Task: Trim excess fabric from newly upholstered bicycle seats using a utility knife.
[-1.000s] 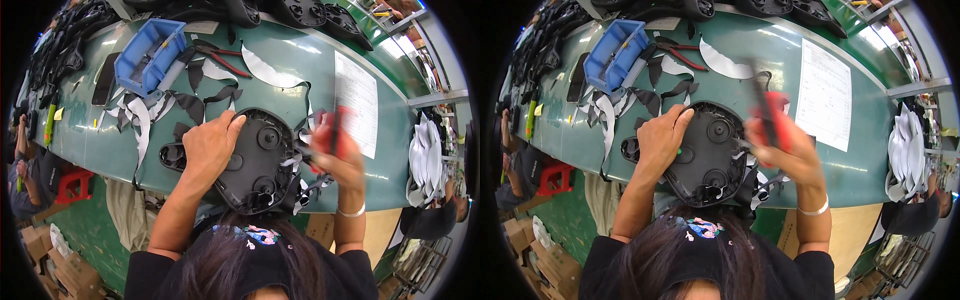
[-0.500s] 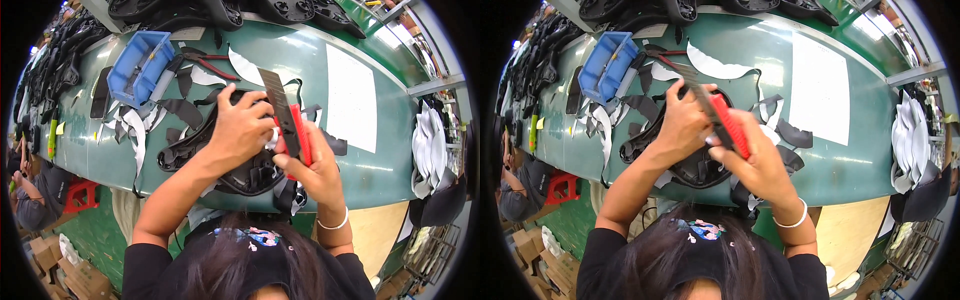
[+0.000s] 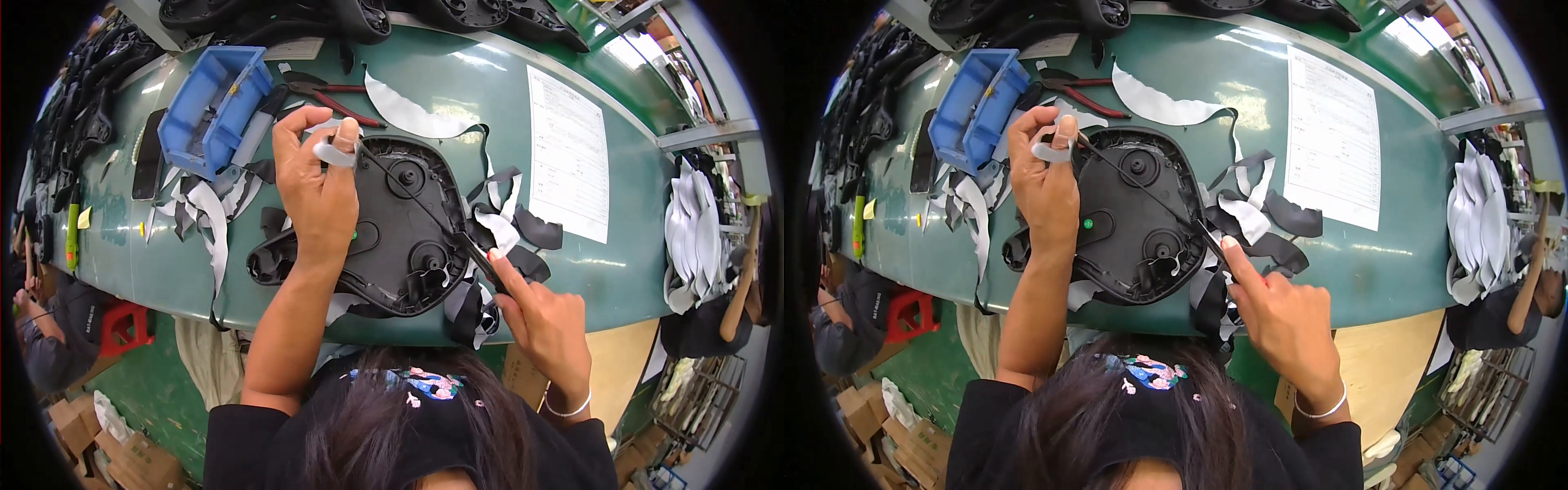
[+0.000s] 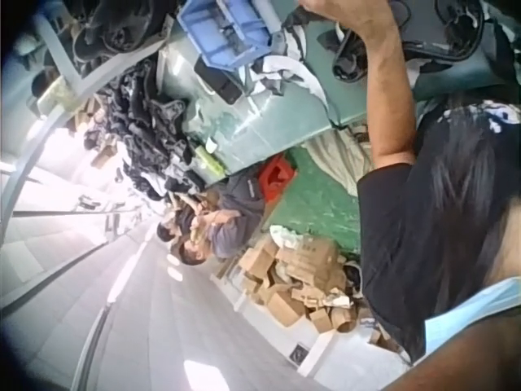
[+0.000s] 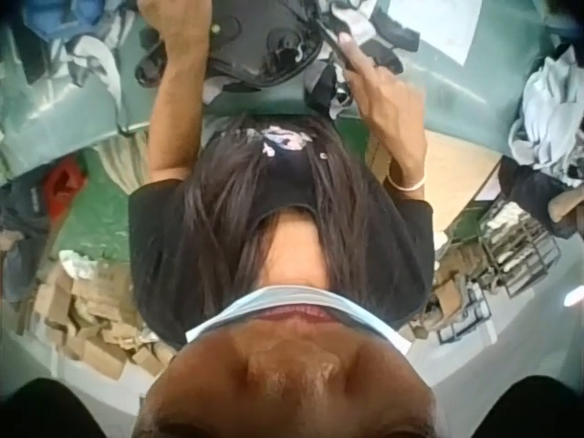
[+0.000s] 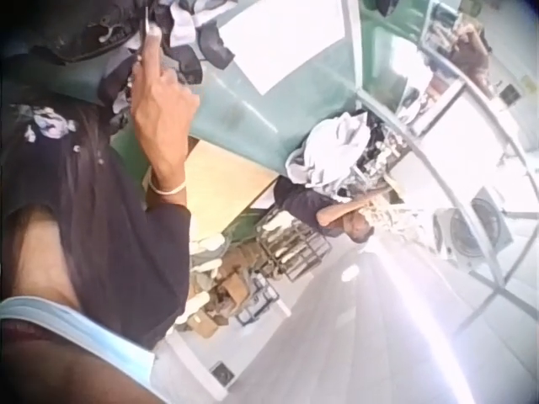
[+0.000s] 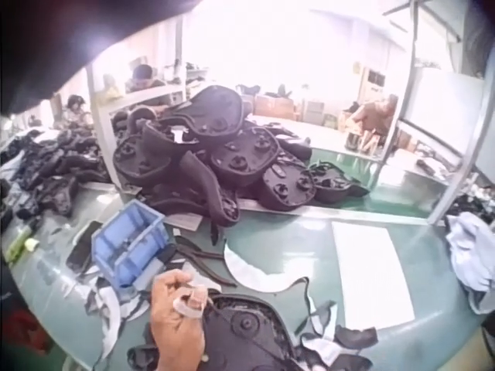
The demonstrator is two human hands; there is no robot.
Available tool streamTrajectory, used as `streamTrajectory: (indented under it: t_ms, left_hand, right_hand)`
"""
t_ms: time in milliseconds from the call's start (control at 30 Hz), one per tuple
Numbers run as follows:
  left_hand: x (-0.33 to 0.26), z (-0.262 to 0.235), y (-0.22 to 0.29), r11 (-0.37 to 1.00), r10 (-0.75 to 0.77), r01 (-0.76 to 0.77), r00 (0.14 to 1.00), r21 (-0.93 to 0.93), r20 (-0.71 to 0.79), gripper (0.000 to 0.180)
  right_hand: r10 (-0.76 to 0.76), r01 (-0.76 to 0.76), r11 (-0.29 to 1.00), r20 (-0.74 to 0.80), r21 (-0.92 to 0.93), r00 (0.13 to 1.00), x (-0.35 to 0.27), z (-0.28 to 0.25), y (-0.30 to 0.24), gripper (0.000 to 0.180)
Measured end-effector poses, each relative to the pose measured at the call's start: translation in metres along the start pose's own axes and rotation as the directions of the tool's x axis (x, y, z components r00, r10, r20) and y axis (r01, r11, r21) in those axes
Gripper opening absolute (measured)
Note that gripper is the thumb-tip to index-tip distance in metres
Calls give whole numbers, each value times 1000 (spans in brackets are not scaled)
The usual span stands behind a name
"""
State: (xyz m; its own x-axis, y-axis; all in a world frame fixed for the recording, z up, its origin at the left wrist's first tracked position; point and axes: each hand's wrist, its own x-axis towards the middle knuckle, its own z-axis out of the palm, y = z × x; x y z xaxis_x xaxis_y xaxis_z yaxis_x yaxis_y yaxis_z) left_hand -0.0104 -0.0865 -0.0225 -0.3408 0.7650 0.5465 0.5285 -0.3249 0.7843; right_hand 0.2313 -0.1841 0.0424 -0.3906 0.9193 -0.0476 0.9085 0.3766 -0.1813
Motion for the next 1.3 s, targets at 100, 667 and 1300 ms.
streamTrajectory:
  t_ms: [100,667,1300]
  left_hand:
    - [2,-11,6,778,-432,469,882,-417,186,19]
    - [71,-179,16,961,-97,65,989,-269,-109,13]
    - [-86,-35,65,712,-437,626,749,-316,499,69]
  right_hand:
    - [5,-5,1000,10,-24,1000,17,-3,5,51]
    - [-97,130,976,187,-172,978,11,-28,2,51]
    - [196,-152,940,-120,306,973,-35,75,9,61]
